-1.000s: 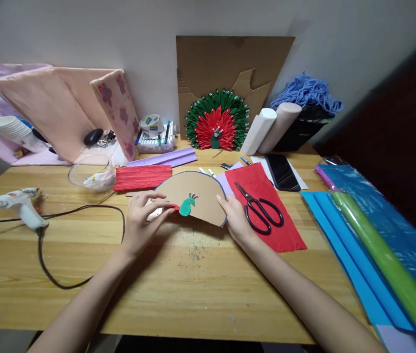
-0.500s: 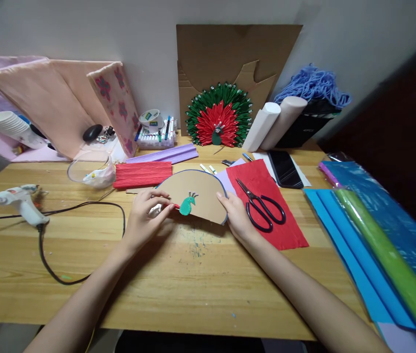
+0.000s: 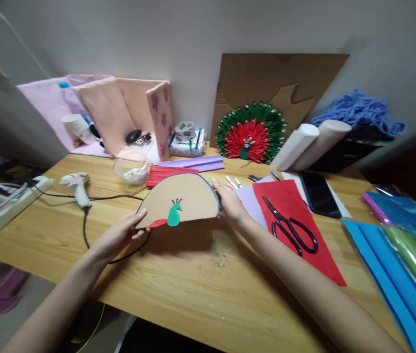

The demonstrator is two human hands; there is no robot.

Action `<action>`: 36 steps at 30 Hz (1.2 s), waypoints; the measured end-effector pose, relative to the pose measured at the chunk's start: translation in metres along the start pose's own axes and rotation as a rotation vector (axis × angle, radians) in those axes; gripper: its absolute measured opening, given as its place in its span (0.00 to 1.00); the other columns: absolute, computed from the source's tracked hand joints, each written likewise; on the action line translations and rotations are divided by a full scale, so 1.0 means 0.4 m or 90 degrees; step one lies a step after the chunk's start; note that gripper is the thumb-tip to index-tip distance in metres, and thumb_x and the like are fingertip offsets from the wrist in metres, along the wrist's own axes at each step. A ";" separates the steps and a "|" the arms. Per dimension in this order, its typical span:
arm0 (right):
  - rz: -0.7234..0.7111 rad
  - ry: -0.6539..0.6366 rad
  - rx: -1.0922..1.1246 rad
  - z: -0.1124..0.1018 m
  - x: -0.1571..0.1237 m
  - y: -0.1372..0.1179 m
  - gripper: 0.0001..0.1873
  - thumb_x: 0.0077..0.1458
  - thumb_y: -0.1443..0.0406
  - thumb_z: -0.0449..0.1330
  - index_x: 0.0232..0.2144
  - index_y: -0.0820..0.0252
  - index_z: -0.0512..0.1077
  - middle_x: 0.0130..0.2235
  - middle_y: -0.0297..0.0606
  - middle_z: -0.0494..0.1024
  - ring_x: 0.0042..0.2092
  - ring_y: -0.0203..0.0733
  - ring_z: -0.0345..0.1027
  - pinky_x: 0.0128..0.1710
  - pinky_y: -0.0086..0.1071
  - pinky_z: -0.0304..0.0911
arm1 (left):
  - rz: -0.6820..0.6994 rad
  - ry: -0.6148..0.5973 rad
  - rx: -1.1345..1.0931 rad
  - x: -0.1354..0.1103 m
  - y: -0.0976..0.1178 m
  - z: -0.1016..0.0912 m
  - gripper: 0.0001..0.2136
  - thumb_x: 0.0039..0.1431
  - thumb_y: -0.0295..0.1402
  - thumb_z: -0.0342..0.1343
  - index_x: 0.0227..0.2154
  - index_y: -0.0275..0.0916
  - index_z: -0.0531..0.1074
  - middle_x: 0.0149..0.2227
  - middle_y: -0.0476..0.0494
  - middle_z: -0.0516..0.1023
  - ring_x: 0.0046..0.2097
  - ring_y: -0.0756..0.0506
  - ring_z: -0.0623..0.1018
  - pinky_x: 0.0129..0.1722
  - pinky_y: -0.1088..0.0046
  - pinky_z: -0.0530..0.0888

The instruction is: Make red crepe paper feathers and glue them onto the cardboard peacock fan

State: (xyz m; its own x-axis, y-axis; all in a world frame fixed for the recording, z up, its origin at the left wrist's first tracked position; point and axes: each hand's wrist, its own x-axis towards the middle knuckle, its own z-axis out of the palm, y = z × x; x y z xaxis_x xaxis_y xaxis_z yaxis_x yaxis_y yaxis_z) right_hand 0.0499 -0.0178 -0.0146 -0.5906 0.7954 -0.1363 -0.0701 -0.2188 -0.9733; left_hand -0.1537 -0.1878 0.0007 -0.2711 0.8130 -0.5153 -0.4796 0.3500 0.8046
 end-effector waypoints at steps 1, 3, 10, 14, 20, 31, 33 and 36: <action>-0.003 -0.027 0.019 0.031 0.017 -0.011 0.25 0.49 0.44 0.51 0.32 0.57 0.73 0.19 0.33 0.73 0.17 0.35 0.62 0.16 0.30 0.57 | 0.020 0.031 -0.036 -0.025 0.001 -0.027 0.09 0.47 0.34 0.62 0.29 0.33 0.73 0.24 0.46 0.73 0.23 0.54 0.71 0.18 0.85 0.65; -0.011 -0.099 0.031 0.105 0.050 -0.021 0.27 0.52 0.44 0.46 0.33 0.58 0.71 0.18 0.32 0.71 0.15 0.34 0.59 0.14 0.28 0.54 | 0.069 0.082 -0.134 -0.080 0.006 -0.087 0.08 0.49 0.33 0.61 0.31 0.33 0.72 0.24 0.47 0.72 0.21 0.56 0.69 0.18 0.86 0.65; -0.244 -0.159 -0.374 0.494 0.139 0.100 0.24 0.46 0.51 0.59 0.39 0.62 0.64 0.41 0.46 0.72 0.39 0.46 0.68 0.37 0.37 0.64 | 0.210 0.049 -0.522 -0.270 0.051 -0.247 0.10 0.63 0.26 0.41 0.31 0.30 0.67 0.22 0.51 0.64 0.19 0.59 0.65 0.17 0.88 0.65; -0.263 -0.146 -0.424 0.719 0.160 0.171 0.31 0.39 0.52 0.64 0.41 0.65 0.62 0.44 0.55 0.68 0.48 0.60 0.62 0.46 0.45 0.57 | 0.305 0.069 -0.659 -0.285 0.061 -0.322 0.13 0.65 0.28 0.35 0.37 0.29 0.64 0.24 0.49 0.66 0.19 0.58 0.66 0.17 0.87 0.67; -0.250 -0.081 -0.433 0.858 0.198 0.200 0.14 0.49 0.60 0.56 0.34 0.67 0.65 0.39 0.60 0.70 0.46 0.63 0.62 0.42 0.49 0.53 | 0.327 0.061 -0.828 -0.232 0.024 -0.422 0.13 0.65 0.25 0.33 0.35 0.30 0.63 0.25 0.48 0.67 0.20 0.59 0.67 0.18 0.89 0.67; -0.313 -0.242 -0.227 0.688 0.187 0.049 0.16 0.55 0.56 0.49 0.37 0.62 0.66 0.32 0.38 0.70 0.31 0.41 0.64 0.32 0.33 0.59 | 0.281 0.118 -0.818 -0.155 0.006 -0.437 0.13 0.64 0.24 0.36 0.28 0.30 0.63 0.22 0.50 0.63 0.19 0.58 0.65 0.17 0.85 0.67; -0.287 -0.366 -0.159 0.651 0.152 0.011 0.14 0.56 0.56 0.48 0.34 0.61 0.64 0.25 0.33 0.68 0.27 0.38 0.61 0.28 0.31 0.58 | 0.284 0.133 -0.812 -0.144 0.011 -0.422 0.13 0.64 0.25 0.37 0.27 0.31 0.63 0.23 0.49 0.64 0.19 0.58 0.65 0.17 0.85 0.68; -0.299 -0.434 -0.233 0.614 0.106 -0.033 0.15 0.56 0.55 0.50 0.26 0.60 0.64 0.24 0.33 0.67 0.26 0.36 0.60 0.28 0.30 0.56 | 0.293 0.157 -0.798 -0.132 0.020 -0.400 0.12 0.64 0.28 0.39 0.27 0.30 0.64 0.23 0.48 0.65 0.19 0.58 0.65 0.17 0.85 0.69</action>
State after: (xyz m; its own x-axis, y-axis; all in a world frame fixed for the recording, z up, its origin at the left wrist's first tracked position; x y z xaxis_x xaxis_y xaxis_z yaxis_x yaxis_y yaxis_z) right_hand -0.1718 -0.1200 0.0378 -0.9219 0.2252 0.3154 -0.2325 0.3299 -0.9149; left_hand -0.2766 -0.3023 -0.0129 -0.6896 0.5899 -0.4201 -0.7000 -0.6915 0.1783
